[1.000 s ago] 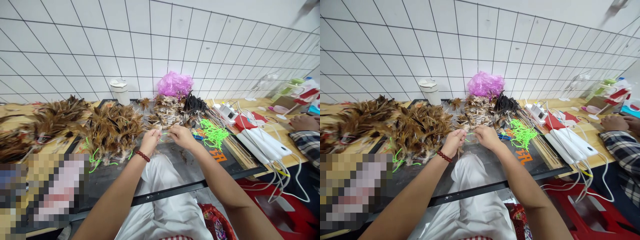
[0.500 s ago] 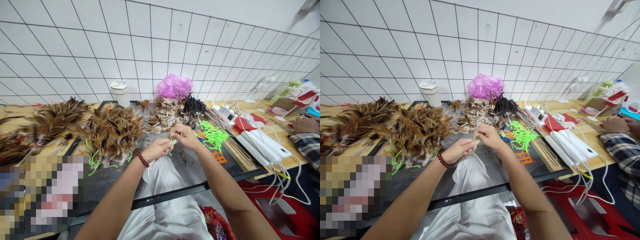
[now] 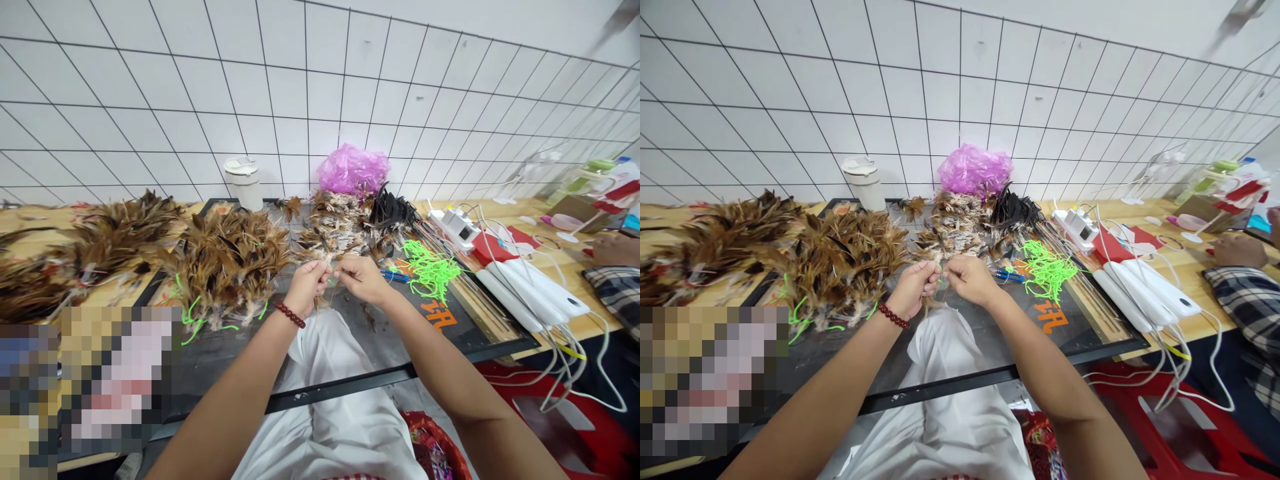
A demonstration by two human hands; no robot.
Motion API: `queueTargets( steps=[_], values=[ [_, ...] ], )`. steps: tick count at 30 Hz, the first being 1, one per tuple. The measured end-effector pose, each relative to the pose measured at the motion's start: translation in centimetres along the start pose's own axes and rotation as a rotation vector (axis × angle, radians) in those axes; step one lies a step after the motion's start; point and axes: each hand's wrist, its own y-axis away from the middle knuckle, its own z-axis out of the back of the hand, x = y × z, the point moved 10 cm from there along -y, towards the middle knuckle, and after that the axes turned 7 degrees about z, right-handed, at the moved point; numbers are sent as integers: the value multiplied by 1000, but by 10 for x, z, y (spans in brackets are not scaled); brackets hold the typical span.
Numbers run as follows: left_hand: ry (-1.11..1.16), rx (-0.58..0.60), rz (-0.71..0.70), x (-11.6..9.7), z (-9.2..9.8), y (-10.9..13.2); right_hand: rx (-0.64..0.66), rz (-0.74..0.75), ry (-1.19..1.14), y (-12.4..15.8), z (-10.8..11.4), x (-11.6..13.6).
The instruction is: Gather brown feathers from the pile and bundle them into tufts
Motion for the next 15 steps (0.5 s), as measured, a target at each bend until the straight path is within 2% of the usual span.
queueTargets(
  steps=[3, 6, 9, 12, 15],
  values=[
    [89, 20, 82, 8, 1, -2, 47, 36, 119, 0, -4, 3],
    [291, 164, 256, 20, -11, 2, 82, 54, 221, 1, -4, 4],
    [421, 311, 353, 21, -26, 11, 82, 34, 259, 1, 0, 1],
    [412, 408, 386, 20, -39, 20, 68, -2, 267, 1, 6, -2],
    [373, 357, 306, 14, -35, 18, 61, -13, 264, 1, 9, -1]
  ],
)
